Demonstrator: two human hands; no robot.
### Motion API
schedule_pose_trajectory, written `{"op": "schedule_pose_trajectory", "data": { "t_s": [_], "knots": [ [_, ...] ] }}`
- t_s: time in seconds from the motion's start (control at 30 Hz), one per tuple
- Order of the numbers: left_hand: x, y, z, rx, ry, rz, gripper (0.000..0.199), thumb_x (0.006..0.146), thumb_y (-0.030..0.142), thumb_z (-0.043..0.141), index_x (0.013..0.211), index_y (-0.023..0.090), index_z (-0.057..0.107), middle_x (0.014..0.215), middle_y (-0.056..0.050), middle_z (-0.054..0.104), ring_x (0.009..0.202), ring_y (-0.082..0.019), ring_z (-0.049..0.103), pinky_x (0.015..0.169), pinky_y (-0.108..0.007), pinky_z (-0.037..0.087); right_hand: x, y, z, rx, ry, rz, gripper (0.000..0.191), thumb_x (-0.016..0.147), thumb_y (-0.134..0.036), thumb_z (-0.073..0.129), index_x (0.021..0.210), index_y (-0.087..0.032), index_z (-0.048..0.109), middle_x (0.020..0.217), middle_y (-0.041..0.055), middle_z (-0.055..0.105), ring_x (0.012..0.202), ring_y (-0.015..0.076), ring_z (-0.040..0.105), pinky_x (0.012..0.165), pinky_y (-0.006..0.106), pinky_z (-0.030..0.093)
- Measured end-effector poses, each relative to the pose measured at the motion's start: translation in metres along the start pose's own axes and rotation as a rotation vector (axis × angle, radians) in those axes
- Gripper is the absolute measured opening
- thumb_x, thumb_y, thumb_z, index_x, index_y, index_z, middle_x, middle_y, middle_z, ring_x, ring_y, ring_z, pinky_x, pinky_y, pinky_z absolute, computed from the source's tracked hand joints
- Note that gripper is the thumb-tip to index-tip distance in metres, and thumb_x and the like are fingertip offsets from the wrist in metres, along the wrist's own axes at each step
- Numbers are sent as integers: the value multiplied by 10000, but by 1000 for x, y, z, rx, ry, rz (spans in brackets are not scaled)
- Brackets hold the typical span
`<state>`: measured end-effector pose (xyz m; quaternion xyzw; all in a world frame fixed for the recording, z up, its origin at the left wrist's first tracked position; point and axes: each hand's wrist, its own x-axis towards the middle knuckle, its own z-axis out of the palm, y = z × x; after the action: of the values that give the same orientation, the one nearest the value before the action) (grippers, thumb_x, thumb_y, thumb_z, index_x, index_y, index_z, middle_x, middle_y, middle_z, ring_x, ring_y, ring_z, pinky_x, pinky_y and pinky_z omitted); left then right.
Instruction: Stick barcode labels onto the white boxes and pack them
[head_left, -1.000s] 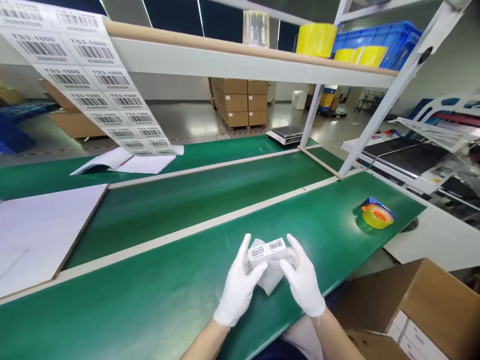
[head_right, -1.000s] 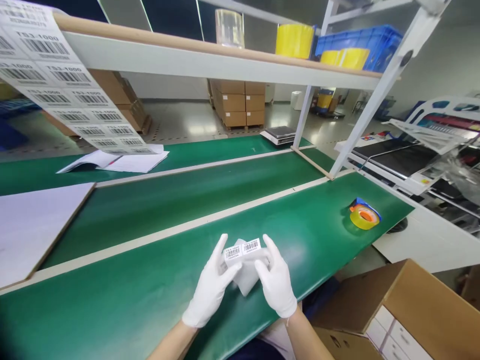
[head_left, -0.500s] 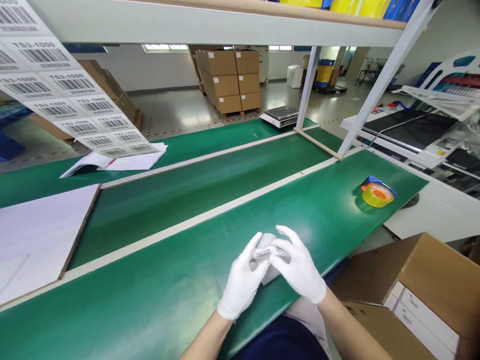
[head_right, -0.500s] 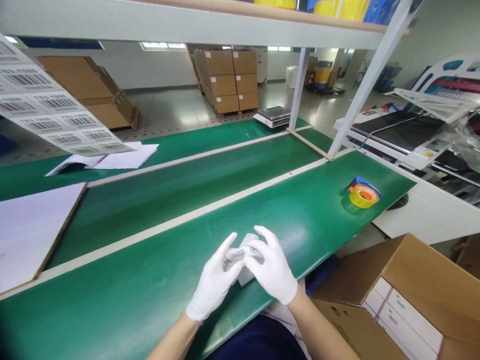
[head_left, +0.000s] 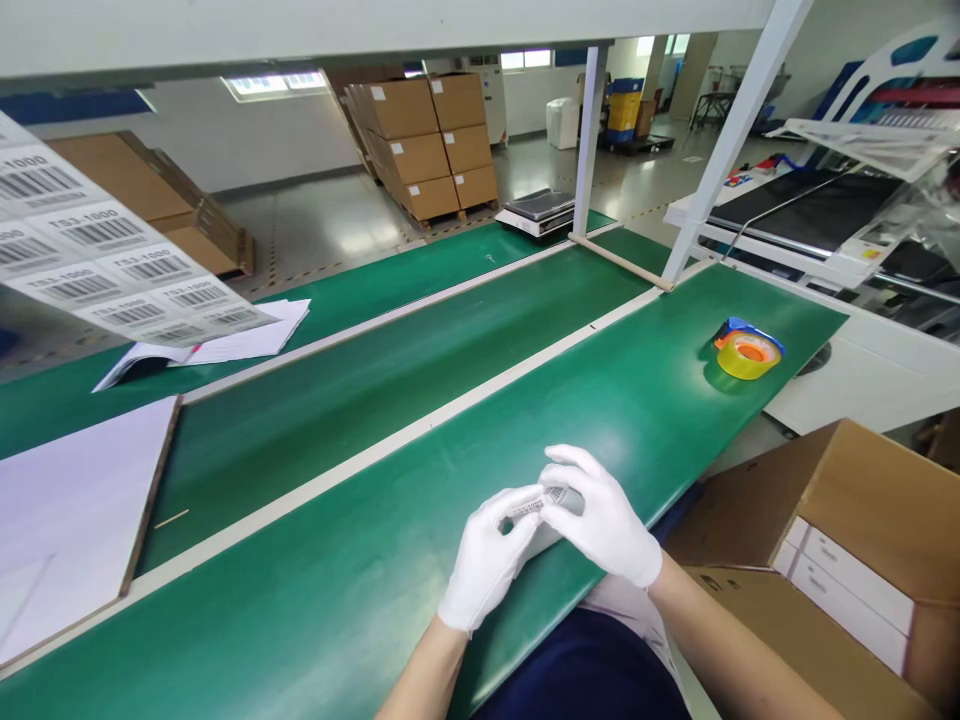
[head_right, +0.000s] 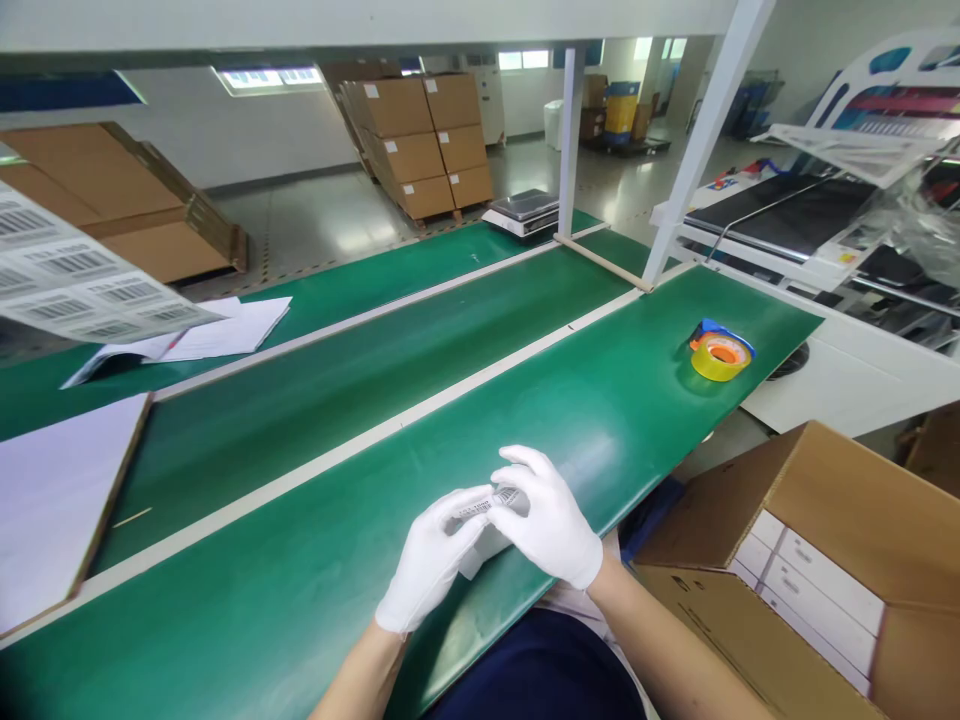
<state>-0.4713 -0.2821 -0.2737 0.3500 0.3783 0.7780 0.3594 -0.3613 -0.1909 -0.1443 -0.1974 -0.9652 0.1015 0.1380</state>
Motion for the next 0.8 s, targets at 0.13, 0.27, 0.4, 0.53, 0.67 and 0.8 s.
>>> {"op": "schedule_pose_trajectory", "data": {
  "t_s": [0.13, 0.27, 0.4, 0.53, 0.67, 0.8],
  "knots": [
    [0, 3, 0, 22, -3, 11, 251, 948, 279, 657, 1166, 275, 780, 1162, -25, 760, 1079, -238, 684, 958, -349, 510, 0, -9, 0, -204, 79, -205, 208, 932, -126, 631, 1109, -215, 693, 1404, 135, 582, 1332, 288, 533, 1111, 521, 510],
    [0, 5, 2, 38, 10, 20, 234, 946, 272, 645, 1131, 278, 789, 1136, -24, 759, 1049, -242, 675, 949, -359, 508, 1, -15, 2, -324, 110, -295, 193, 946, -98, 609, 1065, -221, 700, 1349, 112, 621, 1295, 294, 541, 1084, 542, 515],
    [-2, 1, 5, 35, 22, 3, 240, 948, 276, 644, 1141, 270, 786, 1171, -33, 757, 1098, -256, 666, 992, -381, 510, 0, -15, 4, -387, 143, -326, 168, 956, -94, 602, 1015, -218, 699, 1301, 103, 654, 1255, 296, 568, 1090, 554, 507],
    [-4, -6, 1, -5, 11, -50, 418, 954, 374, 666, 1342, 219, 694, 1304, -88, 713, 1173, -292, 662, 1070, -441, 506, -1, -19, 3, -396, 131, -330, 157, 973, -104, 588, 976, -215, 698, 1247, 97, 681, 1229, 286, 585, 1092, 548, 508],
    [-2, -3, -8, -215, -151, -73, 563, 1056, 510, 520, 1562, 267, 487, 1581, -62, 511, 1456, -274, 477, 1257, -418, 341, 1, -24, 1, -391, 104, -360, 178, 998, -126, 573, 1036, -229, 713, 1212, 76, 696, 1222, 273, 595, 1083, 524, 513],
    [6, 9, -7, -367, -259, -134, 629, 1083, 613, 324, 1391, 195, 679, 1353, -119, 695, 1276, -315, 638, 1148, -472, 478, -1, -22, 2, -400, 100, -387, 163, 987, -121, 577, 1008, -206, 715, 1183, 83, 709, 1195, 273, 606, 1073, 517, 518]
  ]
}}
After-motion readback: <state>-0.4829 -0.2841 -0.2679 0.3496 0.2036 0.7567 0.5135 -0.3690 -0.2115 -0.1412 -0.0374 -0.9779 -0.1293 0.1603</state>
